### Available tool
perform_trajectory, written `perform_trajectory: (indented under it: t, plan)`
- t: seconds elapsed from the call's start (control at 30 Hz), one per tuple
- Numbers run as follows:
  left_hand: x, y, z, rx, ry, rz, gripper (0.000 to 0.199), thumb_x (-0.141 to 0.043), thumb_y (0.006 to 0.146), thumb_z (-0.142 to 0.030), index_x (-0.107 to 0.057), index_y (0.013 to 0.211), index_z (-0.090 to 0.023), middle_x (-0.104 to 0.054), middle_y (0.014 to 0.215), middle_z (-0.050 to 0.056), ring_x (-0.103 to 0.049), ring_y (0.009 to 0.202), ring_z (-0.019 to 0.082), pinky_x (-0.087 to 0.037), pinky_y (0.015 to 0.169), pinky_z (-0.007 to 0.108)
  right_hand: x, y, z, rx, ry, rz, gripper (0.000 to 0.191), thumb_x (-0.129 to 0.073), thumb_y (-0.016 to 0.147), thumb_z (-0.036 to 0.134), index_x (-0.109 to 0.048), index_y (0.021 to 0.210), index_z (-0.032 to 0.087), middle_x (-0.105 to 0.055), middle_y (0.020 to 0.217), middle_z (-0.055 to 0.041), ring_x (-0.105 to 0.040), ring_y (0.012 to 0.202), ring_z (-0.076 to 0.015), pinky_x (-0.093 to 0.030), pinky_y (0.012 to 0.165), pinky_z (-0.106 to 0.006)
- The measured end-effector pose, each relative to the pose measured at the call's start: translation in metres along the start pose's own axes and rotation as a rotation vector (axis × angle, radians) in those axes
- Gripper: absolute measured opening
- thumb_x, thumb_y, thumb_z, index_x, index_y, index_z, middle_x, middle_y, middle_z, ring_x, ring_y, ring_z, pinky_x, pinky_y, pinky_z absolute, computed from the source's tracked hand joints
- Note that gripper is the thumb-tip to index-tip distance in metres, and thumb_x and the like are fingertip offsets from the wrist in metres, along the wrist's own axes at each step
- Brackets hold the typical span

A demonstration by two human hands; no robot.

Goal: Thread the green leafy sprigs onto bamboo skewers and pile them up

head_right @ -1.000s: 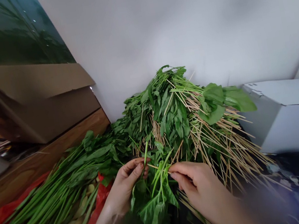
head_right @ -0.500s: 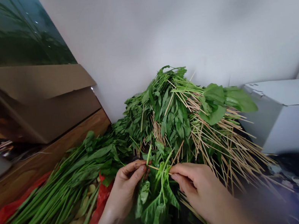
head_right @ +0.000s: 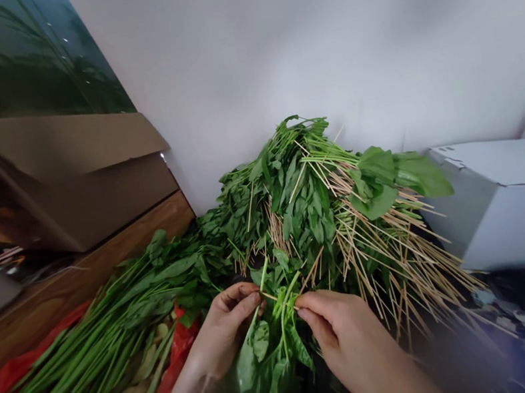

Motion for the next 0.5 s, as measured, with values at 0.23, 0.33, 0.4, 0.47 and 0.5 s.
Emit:
perform_trajectory:
  t: [0.23, 0.33, 0.4, 0.47, 0.5]
  plan:
    - [-0.0001, -0.0014, 0.0021, -0.003, 0.109, 0.009, 0.023, -0.083, 0.063, -0.032, -0.071, 0.072, -0.014, -0.065, 0.066, 0.0, -0.052, 0.056, 0.008, -0.038, 0.056, 0.019, -0.0087, -0.0008, -0.0045, -0.041, -0.017, 0.04, 0.027, -0.04, 0.092, 0.024, -0.065, 0.083, 0.021, -0.066, 0.077, -0.0032, -0.06, 0.066, -0.0153, -0.043, 0.063, -0.026]
    - [-0.0014, -0.0028, 0.0008, -0.023, 0.153, 0.01, 0.024, -0.083, 0.062, -0.033, -0.072, 0.071, -0.014, -0.064, 0.066, 0.001, -0.052, 0.058, 0.009, -0.04, 0.059, 0.019, -0.0098, -0.0003, -0.0047, -0.043, -0.017, 0.051, 0.027, -0.04, 0.092, 0.025, -0.065, 0.082, 0.021, -0.064, 0.074, -0.0026, -0.059, 0.065, -0.0152, -0.042, 0.062, -0.025]
    - [-0.002, -0.0033, -0.0016, -0.054, 0.149, 0.02, 0.024, -0.083, 0.062, -0.034, -0.072, 0.071, -0.014, -0.065, 0.068, 0.001, -0.054, 0.062, 0.01, -0.042, 0.063, 0.02, -0.0093, 0.0003, -0.0048, -0.056, -0.012, 0.059, 0.026, -0.041, 0.092, 0.025, -0.065, 0.082, 0.021, -0.063, 0.069, -0.0011, -0.056, 0.06, -0.0139, -0.041, 0.058, -0.024]
    - [-0.0011, -0.0035, -0.0034, -0.085, 0.128, 0.014, 0.026, -0.084, 0.061, -0.035, -0.074, 0.075, -0.015, -0.066, 0.073, 0.002, -0.057, 0.067, 0.012, -0.043, 0.067, 0.021, -0.0093, 0.0009, -0.0043, -0.064, 0.003, 0.06, 0.025, -0.042, 0.091, 0.025, -0.065, 0.08, 0.021, -0.061, 0.066, 0.0001, -0.053, 0.057, -0.0128, -0.039, 0.055, -0.023]
    - [-0.0003, -0.0035, -0.0035, -0.095, 0.118, 0.005, 0.027, -0.084, 0.061, -0.036, -0.074, 0.076, -0.016, -0.067, 0.074, 0.002, -0.057, 0.069, 0.012, -0.043, 0.069, 0.022, -0.0098, 0.0011, -0.0038, -0.063, 0.012, 0.061, 0.025, -0.043, 0.091, 0.024, -0.065, 0.08, 0.021, -0.061, 0.065, 0.0005, -0.053, 0.056, -0.0125, -0.039, 0.055, -0.023]
Point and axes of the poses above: each hand's wrist, its own y-axis towards the middle knuckle, its own x-axis out of the back of the hand, z = x × y, the point moved 6 cm from there along y, towards the middle knuckle
